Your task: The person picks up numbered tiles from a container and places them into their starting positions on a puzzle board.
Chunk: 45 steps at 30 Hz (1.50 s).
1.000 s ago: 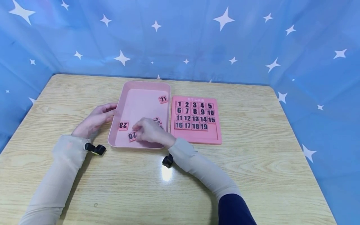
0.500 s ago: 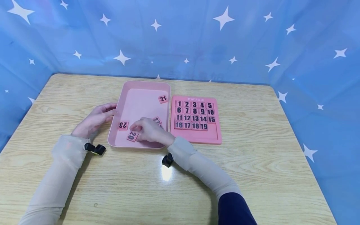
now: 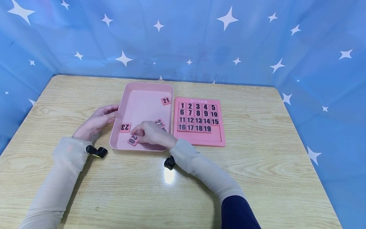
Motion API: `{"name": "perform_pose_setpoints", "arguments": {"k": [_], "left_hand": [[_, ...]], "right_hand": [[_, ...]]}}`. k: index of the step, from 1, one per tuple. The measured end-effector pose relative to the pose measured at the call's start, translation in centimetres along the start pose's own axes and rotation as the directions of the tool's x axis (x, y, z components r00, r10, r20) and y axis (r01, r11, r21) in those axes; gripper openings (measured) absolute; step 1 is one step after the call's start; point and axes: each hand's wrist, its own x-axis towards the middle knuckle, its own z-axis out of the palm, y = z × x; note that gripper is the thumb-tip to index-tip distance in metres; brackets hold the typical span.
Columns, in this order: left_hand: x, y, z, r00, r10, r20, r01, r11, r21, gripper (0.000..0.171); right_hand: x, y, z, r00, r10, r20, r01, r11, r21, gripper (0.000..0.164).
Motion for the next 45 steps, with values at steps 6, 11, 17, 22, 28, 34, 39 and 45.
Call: {"name": "perform_pose_setpoints", "arguments": {"k": [6, 11, 17, 22, 28, 34, 39, 45], "left_hand": [[-0.1, 0.0, 0.0, 1.0, 0.007, 0.003, -0.007, 1.0, -0.008, 0.049], [-0.1, 0.0, 0.0, 1.0, -0.001, -0.003, 0.001, 1.0, -0.006, 0.049], [0.0, -0.1, 0.1, 1.0, 0.0, -0.007, 0.0, 1.0, -0.001, 0.049], [-0.1, 0.0, 0.0, 1.0, -0.014, -0.003, 0.014, 1.0, -0.01, 0.049], [-0.2, 0.3, 0.1, 1.0, -0.025, 0.0, 0.025, 1.0, 0.001, 0.051], [-0.2, 0.3, 0.1, 1.0, -0.02, -0.002, 0.02, 1.0, 0.009, 0.05], [-0.1, 0.2, 0.0, 1.0, -0.016, -0.002, 0.016, 1.0, 0.01, 0.05], [-0.1, 0.2, -0.1, 1.0, -0.019, -0.005, 0.019, 1.0, 0.01, 0.05]], "right_hand": [[-0.1, -0.1, 0.0, 1.0, -0.01, 0.001, 0.01, 1.0, -0.011, 0.032], [-0.1, -0.1, 0.0, 1.0, -0.028, 0.0, 0.028, 1.0, 0.002, 0.03], [-0.2, 0.0, 0.0, 0.997, -0.073, -0.033, 0.073, 0.997, 0.012, 0.025], [-0.5, -0.2, -0.5, 0.996, -0.04, -0.082, 0.044, 0.998, 0.046, 0.028], [-1.2, -0.1, -2.1, 0.987, -0.053, -0.15, 0.065, 0.995, 0.072, 0.032], [-2.6, 0.5, -4.2, 0.982, -0.002, -0.189, 0.023, 0.994, 0.106, 0.031], [-4.5, 1.3, -6.1, 0.969, 0.016, -0.247, 0.011, 0.994, 0.107, 0.032], [-6.7, 2.6, -7.6, 0.949, 0.031, -0.315, -0.004, 0.996, 0.085, 0.033]]}}
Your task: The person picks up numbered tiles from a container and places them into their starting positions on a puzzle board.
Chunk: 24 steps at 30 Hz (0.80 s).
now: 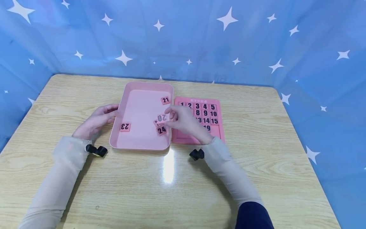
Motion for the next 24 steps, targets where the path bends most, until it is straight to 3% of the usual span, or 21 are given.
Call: {"name": "perform_pose_setpoints", "arguments": {"k": [7, 24], "left_hand": [[-0.1, 0.1, 0.1, 1.0, -0.011, 0.004, 0.011, 1.0, 0.014, 0.051], [0.0, 0.0, 0.0, 1.0, -0.023, 0.002, 0.023, 0.999, 0.028, 0.052]], "right_hand": [[-2.0, 1.6, -2.2, 0.997, -0.008, -0.082, 0.001, 0.997, -0.081, 0.029], [-7.2, 5.3, -5.9, 0.977, 0.063, -0.205, -0.088, 0.99, -0.114, 0.028]]}}
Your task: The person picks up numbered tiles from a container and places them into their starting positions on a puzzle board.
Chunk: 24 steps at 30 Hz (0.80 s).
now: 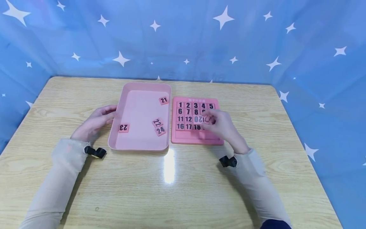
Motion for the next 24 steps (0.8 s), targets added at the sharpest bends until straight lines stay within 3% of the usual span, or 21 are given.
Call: {"name": "perform_pose_setpoints", "arguments": {"k": [12, 24], "left_hand": [[-0.1, 0.0, 0.0, 1.0, 0.003, 0.005, -0.003, 1.0, -0.014, 0.051], [-0.1, -0.1, 0.1, 1.0, 0.014, 0.01, -0.014, 1.0, -0.026, 0.051]], "right_hand": [[-2.2, 2.3, -1.1, 0.998, 0.053, -0.038, -0.053, 0.999, -0.01, 0.028], [-3.8, 3.9, -1.6, 0.977, 0.207, -0.043, -0.211, 0.971, -0.11, 0.023]]}}
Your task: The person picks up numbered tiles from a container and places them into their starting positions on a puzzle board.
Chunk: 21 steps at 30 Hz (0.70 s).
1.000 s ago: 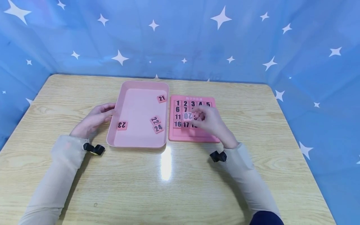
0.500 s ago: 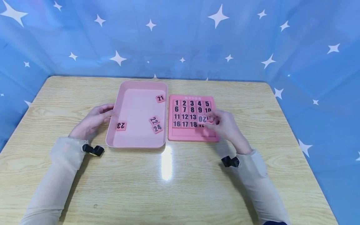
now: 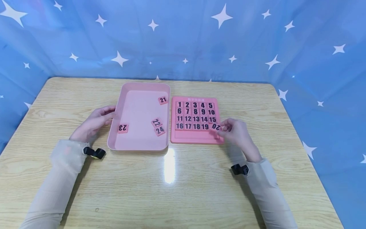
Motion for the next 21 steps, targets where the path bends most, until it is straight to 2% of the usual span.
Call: {"name": "perform_pose_setpoints", "arguments": {"k": [6, 11, 17, 21], "left_hand": [[-0.1, 0.0, -0.1, 1.0, 0.007, 0.003, -0.007, 1.0, -0.004, 0.052], [-0.2, 0.0, -0.1, 1.0, 0.009, 0.007, -0.009, 1.0, -0.008, 0.053], [-0.2, 0.0, -0.1, 1.0, 0.01, 0.008, -0.009, 1.0, -0.01, 0.053], [-0.2, 0.0, -0.1, 1.0, 0.001, 0.007, -0.001, 1.0, -0.01, 0.053]], "right_hand": [[-0.1, 0.4, 0.2, 0.995, 0.095, 0.039, -0.093, 0.995, -0.033, 0.026], [-0.1, 0.4, 0.5, 0.986, 0.145, 0.081, -0.141, 0.989, -0.048, 0.033], [0.1, 0.3, 1.0, 0.985, 0.137, 0.104, -0.125, 0.986, -0.108, 0.032], [0.2, 0.4, 1.0, 0.989, 0.105, 0.108, -0.092, 0.989, -0.114, 0.03]]}}
